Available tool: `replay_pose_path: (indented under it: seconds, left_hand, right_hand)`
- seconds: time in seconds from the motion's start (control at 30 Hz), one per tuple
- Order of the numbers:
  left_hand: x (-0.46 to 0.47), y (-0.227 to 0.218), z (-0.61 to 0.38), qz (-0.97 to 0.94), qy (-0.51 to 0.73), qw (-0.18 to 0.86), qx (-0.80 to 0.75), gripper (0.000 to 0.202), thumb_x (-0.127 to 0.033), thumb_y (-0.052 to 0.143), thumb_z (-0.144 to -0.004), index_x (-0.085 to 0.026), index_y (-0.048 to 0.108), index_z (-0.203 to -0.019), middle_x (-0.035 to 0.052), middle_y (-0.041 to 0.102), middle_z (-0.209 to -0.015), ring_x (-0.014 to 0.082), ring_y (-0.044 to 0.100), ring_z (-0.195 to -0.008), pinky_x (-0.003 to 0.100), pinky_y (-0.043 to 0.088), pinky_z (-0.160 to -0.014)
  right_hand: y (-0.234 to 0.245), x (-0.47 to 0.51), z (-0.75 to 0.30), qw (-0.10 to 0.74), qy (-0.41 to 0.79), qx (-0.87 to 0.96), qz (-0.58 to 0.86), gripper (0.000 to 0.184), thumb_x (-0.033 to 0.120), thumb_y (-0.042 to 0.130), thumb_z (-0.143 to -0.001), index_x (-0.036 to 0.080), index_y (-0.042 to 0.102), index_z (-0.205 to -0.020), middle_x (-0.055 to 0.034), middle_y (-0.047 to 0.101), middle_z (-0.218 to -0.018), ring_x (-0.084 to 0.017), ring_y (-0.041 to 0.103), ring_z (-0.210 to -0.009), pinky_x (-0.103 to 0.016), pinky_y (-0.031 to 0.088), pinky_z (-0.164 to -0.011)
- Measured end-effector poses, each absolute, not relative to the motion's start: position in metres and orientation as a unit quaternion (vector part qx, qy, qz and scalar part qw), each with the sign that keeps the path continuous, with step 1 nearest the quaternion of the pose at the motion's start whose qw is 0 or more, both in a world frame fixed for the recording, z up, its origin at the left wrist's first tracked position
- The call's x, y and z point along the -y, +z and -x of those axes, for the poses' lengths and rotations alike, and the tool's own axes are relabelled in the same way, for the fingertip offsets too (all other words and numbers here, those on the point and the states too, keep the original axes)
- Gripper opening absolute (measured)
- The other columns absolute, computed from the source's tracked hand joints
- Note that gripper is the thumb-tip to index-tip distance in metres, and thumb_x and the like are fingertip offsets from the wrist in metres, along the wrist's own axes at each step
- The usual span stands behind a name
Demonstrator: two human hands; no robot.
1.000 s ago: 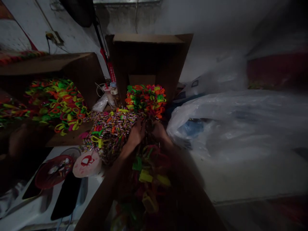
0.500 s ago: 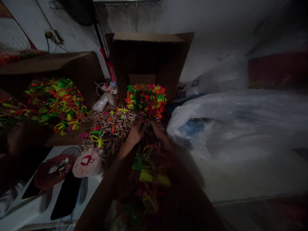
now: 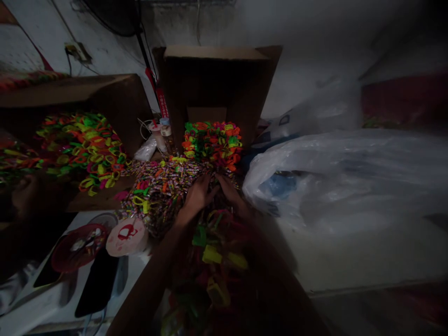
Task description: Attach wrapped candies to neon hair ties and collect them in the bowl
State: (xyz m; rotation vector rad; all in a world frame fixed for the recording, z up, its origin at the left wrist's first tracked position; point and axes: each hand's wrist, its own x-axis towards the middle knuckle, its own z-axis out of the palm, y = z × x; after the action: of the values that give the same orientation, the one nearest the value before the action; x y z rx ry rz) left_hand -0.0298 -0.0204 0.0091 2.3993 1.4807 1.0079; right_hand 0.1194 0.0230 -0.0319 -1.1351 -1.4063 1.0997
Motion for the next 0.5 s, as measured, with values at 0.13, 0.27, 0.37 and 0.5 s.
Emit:
replay_pose_path:
  seconds: [0.13, 0.27, 0.37, 0.5]
  left_hand:
    - [0.0229, 0.0121, 0.0306, -0.793, 0.310, 0.033, -0.524, 0.027, -0.038, 0.054, -0.094, -0.017, 0.060, -0.109, 0.0122, 0.064, -0.109, 0.0238, 0.062, -0.098, 0.031, 0.049, -0.080]
    - [0.0190, 0.0107, 0.0333, -0.807, 0.312, 0.041, -0.501, 0.022, -0.036, 0.051, -0.095, -0.018, 0.062, -0.102, 0.0103, 0.065, -0.101, 0.0220, 0.062, -0.093, 0.030, 0.048, -0.081]
    - [0.0177, 0.0075, 0.0306, -0.810, 0.328, 0.048, -0.483, 0.017, -0.030, 0.050, -0.094, -0.018, 0.063, -0.093, 0.0097, 0.065, -0.093, 0.0219, 0.062, -0.092, 0.031, 0.048, -0.082]
    - [0.0181, 0.0030, 0.0252, -0.795, 0.331, 0.055, -0.505, 0.015, -0.028, 0.053, -0.092, -0.018, 0.064, -0.093, 0.0104, 0.067, -0.095, 0.0215, 0.062, -0.091, 0.030, 0.048, -0.079]
  right_hand:
    - [-0.0282, -0.0205, -0.1172, 0.480, 0.478, 0.585, 0.445, 0.042, 0.054, 0.052, -0.083, 0.025, 0.070, -0.108, -0.0006, 0.067, -0.123, -0.019, 0.056, -0.120, -0.037, 0.034, -0.113]
    - [-0.0274, -0.0192, -0.1163, 0.465, 0.493, 0.591, 0.437, 0.042, 0.054, 0.049, -0.086, 0.025, 0.070, -0.108, -0.0009, 0.068, -0.122, -0.019, 0.057, -0.120, -0.039, 0.034, -0.114]
    - [-0.0313, -0.0207, -0.1164, 0.459, 0.494, 0.593, 0.440, 0.045, 0.053, 0.047, -0.087, 0.022, 0.069, -0.112, -0.0035, 0.066, -0.126, -0.020, 0.056, -0.122, -0.040, 0.033, -0.115]
    - [-0.0323, -0.0204, -0.1172, 0.463, 0.480, 0.589, 0.457, 0.050, 0.056, 0.048, -0.087, 0.021, 0.067, -0.117, -0.0050, 0.064, -0.130, -0.021, 0.053, -0.126, -0.040, 0.032, -0.115]
